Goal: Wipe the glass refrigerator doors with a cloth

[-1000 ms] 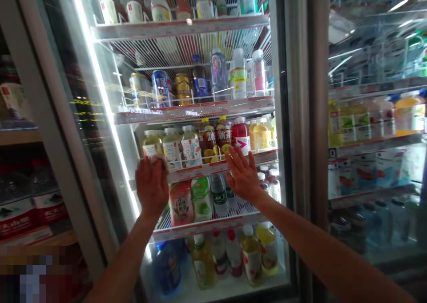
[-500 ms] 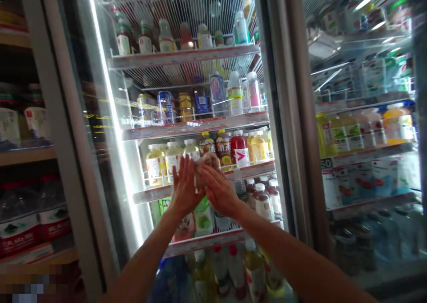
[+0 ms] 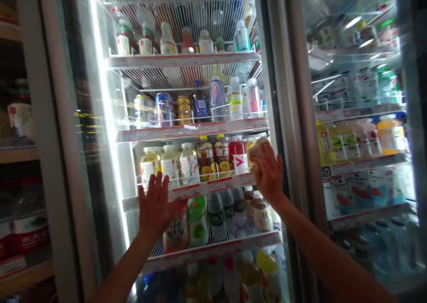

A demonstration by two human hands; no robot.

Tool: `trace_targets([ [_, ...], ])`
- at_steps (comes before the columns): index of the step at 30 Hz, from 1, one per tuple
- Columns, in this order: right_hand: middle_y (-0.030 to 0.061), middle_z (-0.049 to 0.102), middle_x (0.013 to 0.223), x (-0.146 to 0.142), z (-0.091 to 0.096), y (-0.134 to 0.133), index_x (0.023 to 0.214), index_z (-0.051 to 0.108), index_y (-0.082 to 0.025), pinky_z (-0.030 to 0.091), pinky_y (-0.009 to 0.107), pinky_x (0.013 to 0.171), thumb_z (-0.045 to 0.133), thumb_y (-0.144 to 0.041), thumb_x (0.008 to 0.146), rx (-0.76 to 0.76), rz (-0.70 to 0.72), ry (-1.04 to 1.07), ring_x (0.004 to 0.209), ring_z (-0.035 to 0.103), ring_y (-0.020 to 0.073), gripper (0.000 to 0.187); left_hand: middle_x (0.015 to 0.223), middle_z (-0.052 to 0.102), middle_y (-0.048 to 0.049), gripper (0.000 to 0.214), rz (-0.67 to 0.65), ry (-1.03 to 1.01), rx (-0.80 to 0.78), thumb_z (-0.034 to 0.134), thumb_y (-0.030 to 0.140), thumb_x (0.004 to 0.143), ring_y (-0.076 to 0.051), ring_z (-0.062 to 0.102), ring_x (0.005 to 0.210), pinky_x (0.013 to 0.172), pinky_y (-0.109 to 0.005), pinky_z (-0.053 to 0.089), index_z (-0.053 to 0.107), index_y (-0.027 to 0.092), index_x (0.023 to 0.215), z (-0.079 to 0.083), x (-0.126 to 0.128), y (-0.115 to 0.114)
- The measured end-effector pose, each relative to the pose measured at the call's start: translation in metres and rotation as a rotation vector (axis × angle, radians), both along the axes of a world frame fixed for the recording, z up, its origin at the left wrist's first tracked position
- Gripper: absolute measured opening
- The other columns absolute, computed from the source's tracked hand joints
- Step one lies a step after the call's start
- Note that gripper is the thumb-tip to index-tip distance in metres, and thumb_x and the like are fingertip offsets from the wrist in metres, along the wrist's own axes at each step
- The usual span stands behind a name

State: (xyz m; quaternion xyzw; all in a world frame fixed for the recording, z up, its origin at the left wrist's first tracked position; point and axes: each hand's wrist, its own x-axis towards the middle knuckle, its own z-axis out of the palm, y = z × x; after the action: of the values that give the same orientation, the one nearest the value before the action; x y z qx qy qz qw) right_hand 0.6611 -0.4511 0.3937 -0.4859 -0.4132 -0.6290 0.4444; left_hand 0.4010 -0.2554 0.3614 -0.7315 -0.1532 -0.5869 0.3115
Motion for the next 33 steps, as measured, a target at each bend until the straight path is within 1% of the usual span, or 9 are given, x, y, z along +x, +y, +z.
trace_targets([
  [4,0.0077,0.025,0.15,-0.001,0.004,-0.001,0.114,0.054,-0.017,0.028,0.049,0.11,0.043,-0.017,0.085,0.072,0.092,0.06,0.138,0.022,0.0239,0.032,0.151,0.016,-0.0121,0.066,-0.004,-0.006,-0.002,0.035,0.042,0.09,-0.024,0.009,0.141,0.112,-0.05,0.005,0.006,0.019,0.145,-0.001,0.001,-0.004],
  [6,0.0066,0.021,0.151,-0.036,0.001,0.021,0.124,0.049,-0.017,0.023,0.048,0.113,0.043,-0.019,0.084,-0.047,0.109,-0.007,0.14,0.017,0.0236,0.04,0.152,0.015,-0.011,0.065,-0.026,-0.016,0.012,0.037,0.039,0.09,-0.024,0.009,0.141,0.112,-0.05,0.005,0.007,0.021,0.145,0.005,0.005,-0.011],
  [10,0.0032,0.039,0.143,-0.091,-0.018,0.059,0.129,0.048,-0.022,0.018,0.046,0.116,0.047,-0.025,0.085,-0.324,0.073,-0.198,0.139,0.018,0.0218,0.044,0.151,0.018,-0.0099,0.063,-0.073,-0.106,0.005,0.041,0.036,0.089,-0.025,0.015,0.14,0.113,-0.049,0.007,0.014,0.024,0.144,0.034,0.019,-0.024],
  [14,-0.0009,0.035,0.146,-0.051,-0.017,0.035,0.139,0.033,-0.031,0.027,0.047,0.113,0.043,-0.016,0.087,-0.27,0.052,-0.176,0.138,0.022,0.0204,0.056,0.151,0.017,-0.012,0.06,-0.064,-0.151,-0.106,0.036,0.04,0.09,-0.027,0.013,0.14,0.112,-0.051,0.008,0.018,0.021,0.144,0.058,0.025,-0.021],
  [19,-0.0019,0.009,0.154,0.019,0.025,-0.003,0.143,0.023,-0.033,0.025,0.06,0.109,0.037,-0.016,0.09,0.051,-0.013,0.062,0.139,0.017,0.0298,0.057,0.151,0.017,-0.012,0.061,-0.031,-0.124,-0.073,0.037,0.04,0.09,-0.026,0.012,0.14,0.112,-0.051,0.009,0.016,0.022,0.144,0.056,0.022,-0.012],
  [22,-0.0014,0.005,0.154,0.002,0.036,0.011,0.145,0.018,-0.031,0.022,0.06,0.11,0.037,-0.016,0.09,0.024,-0.017,0.038,0.14,0.009,0.0297,0.06,0.152,0.015,-0.0098,0.062,-0.022,-0.126,-0.064,0.037,0.039,0.09,-0.025,0.011,0.14,0.112,-0.051,0.009,0.012,0.024,0.144,0.053,0.022,-0.012],
  [25,-0.0016,0.007,0.154,-0.029,0.031,0.029,0.146,0.009,-0.031,0.022,0.054,0.114,0.041,-0.017,0.088,-0.185,0.013,-0.121,0.141,0.009,0.0257,0.068,0.152,0.013,-0.0091,0.062,-0.025,-0.124,-0.066,0.037,0.04,0.09,-0.026,0.012,0.14,0.112,-0.051,0.008,0.01,0.025,0.145,0.054,0.022,-0.012],
  [28,-0.0017,0.01,0.154,-0.028,0.031,0.024,0.146,0.008,-0.031,0.024,0.05,0.114,0.042,-0.017,0.088,-0.308,0.013,-0.225,0.141,0.012,0.0233,0.069,0.152,0.016,-0.0115,0.062,-0.033,-0.128,-0.046,0.037,0.039,0.09,-0.026,0.012,0.14,0.112,-0.05,0.009,0.012,0.023,0.145,0.055,0.022,-0.011],
  [33,0.0014,0.007,0.154,0.023,0.079,0.002,0.143,0.026,-0.028,0.022,0.06,0.11,0.037,-0.018,0.09,0.031,-0.03,0.053,0.14,0.011,0.0312,0.055,0.151,0.017,-0.0118,0.062,-0.024,-0.136,-0.026,0.037,0.037,0.091,-0.025,0.011,0.14,0.112,-0.051,0.01,0.009,0.024,0.145,0.054,0.023,-0.012],
])
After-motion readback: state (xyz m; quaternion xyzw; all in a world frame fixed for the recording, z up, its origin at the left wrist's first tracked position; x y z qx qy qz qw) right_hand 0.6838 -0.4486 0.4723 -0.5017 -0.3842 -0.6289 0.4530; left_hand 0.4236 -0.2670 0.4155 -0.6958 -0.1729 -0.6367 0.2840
